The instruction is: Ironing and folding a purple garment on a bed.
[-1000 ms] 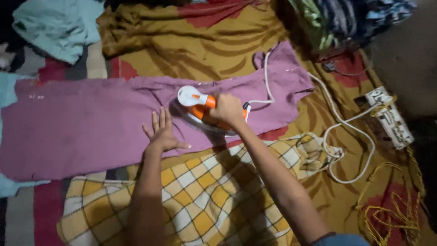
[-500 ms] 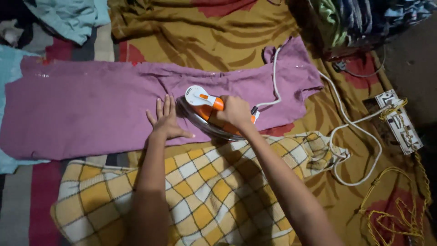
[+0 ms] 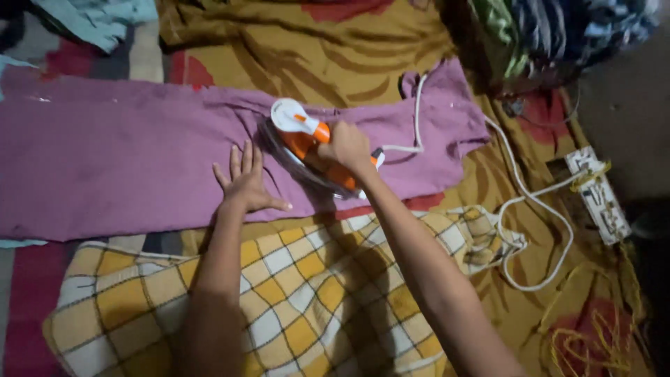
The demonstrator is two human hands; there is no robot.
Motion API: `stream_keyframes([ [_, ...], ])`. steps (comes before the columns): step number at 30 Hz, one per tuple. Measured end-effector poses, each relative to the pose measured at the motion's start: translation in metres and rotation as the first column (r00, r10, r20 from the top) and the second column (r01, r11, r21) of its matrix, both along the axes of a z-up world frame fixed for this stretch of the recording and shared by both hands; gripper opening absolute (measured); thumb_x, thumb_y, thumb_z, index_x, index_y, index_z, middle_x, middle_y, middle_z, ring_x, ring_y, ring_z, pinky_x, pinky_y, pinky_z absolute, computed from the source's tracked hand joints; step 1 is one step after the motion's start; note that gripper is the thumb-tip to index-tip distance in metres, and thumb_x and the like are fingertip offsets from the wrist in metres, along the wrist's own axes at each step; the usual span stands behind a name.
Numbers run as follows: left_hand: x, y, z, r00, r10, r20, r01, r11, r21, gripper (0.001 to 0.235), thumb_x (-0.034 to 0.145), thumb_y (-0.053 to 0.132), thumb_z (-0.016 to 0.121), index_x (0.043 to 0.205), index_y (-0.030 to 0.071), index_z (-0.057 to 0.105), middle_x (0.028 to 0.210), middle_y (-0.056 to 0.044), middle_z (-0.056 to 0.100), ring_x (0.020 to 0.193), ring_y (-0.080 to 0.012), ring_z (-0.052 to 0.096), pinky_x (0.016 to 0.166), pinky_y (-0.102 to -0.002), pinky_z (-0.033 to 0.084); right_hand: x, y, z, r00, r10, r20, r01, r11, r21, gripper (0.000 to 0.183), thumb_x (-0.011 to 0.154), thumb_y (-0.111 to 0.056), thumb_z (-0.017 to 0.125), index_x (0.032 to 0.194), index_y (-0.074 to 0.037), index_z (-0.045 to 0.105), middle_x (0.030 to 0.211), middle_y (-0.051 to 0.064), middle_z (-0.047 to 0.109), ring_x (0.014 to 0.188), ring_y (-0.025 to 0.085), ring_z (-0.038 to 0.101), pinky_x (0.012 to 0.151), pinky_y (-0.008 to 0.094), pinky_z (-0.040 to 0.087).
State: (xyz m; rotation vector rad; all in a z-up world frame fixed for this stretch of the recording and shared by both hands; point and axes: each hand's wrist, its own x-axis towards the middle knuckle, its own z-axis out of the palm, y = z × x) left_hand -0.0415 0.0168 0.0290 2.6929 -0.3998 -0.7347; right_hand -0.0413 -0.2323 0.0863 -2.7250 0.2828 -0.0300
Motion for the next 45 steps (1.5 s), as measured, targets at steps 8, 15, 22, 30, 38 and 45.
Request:
stream_keyframes([
  [8, 0.003, 0.001, -0.005, 1.000, -0.015, -0.002, 0.015, 1.000, 0.000, 0.176, 0.035, 0.073, 0.092, 0.163, 0.018, -0.015, 0.173, -0.003, -0.016, 0.158, -0.0299, -0.017, 0.116, -0.071, -0.010, -0.061, 0.005, 0.008, 0.997, 0.043, -0.058, -0.041, 0.999, 0.028, 0.037, 0.066, -0.027, 0.070, 0.100, -0.015, 0.076, 0.083, 0.021, 0.073, 0.082, 0.043, 0.071, 0.076, 0.056, 0.055],
  [15, 0.005, 0.002, -0.003, 1.000, -0.021, 0.019, 0.021, 1.000, 0.005, 0.177, 0.033, 0.075, 0.091, 0.162, 0.019, -0.016, 0.172, -0.004, -0.016, 0.158, -0.0291, -0.018, 0.116, -0.071, -0.012, -0.084, 0.023, 0.024, 0.998, -0.047, -0.043, 0.045, 0.998, -0.038, 0.034, 0.067, -0.026, 0.069, 0.098, -0.012, 0.076, 0.083, 0.022, 0.073, 0.079, 0.043, 0.071, 0.075, 0.055, 0.056],
  [22, 0.004, -0.002, -0.005, 1.000, -0.017, -0.005, 0.017, 0.999, 0.039, 0.177, 0.034, 0.077, 0.090, 0.162, 0.016, -0.016, 0.172, -0.005, -0.016, 0.158, -0.0300, -0.019, 0.116, -0.071, -0.012, -0.041, 0.027, 0.022, 0.995, -0.102, 0.016, 0.102, 0.993, -0.057, 0.033, 0.069, -0.026, 0.069, 0.098, -0.011, 0.076, 0.082, 0.022, 0.073, 0.077, 0.042, 0.072, 0.073, 0.054, 0.057],
  [30, 0.003, 0.000, -0.002, 0.999, -0.041, -0.009, 0.041, 0.998, 0.046, 0.173, 0.038, 0.077, 0.091, 0.162, 0.015, -0.013, 0.173, -0.006, -0.017, 0.158, -0.0316, -0.018, 0.116, -0.072, -0.012, 0.013, -0.002, -0.001, 0.999, 0.014, 0.043, -0.011, 0.998, -0.067, 0.037, 0.064, -0.028, 0.071, 0.095, -0.008, 0.075, 0.081, 0.023, 0.072, 0.077, 0.043, 0.071, 0.073, 0.054, 0.057],
  [38, 0.004, 0.000, -0.001, 1.000, -0.014, -0.005, 0.014, 1.000, 0.018, 0.175, 0.035, 0.074, 0.092, 0.163, 0.018, -0.013, 0.173, -0.003, -0.014, 0.158, -0.0287, -0.017, 0.117, -0.070, -0.013, -0.064, -0.017, 0.020, 0.996, 0.080, -0.041, -0.081, 0.996, -0.031, 0.036, 0.066, -0.029, 0.069, 0.097, -0.011, 0.075, 0.078, 0.022, 0.072, 0.074, 0.043, 0.070, 0.070, 0.056, 0.055],
  [45, 0.002, 0.000, 0.004, 1.000, -0.003, -0.005, 0.003, 0.999, 0.044, 0.176, 0.035, 0.073, 0.093, 0.162, 0.020, -0.015, 0.173, -0.003, -0.014, 0.158, -0.0284, -0.017, 0.117, -0.069, -0.012, -0.096, -0.019, 0.034, 0.998, 0.063, -0.028, -0.064, 0.996, -0.060, 0.035, 0.072, -0.039, 0.073, 0.094, -0.011, 0.076, 0.076, 0.022, 0.071, 0.074, 0.044, 0.069, 0.071, 0.055, 0.055],
])
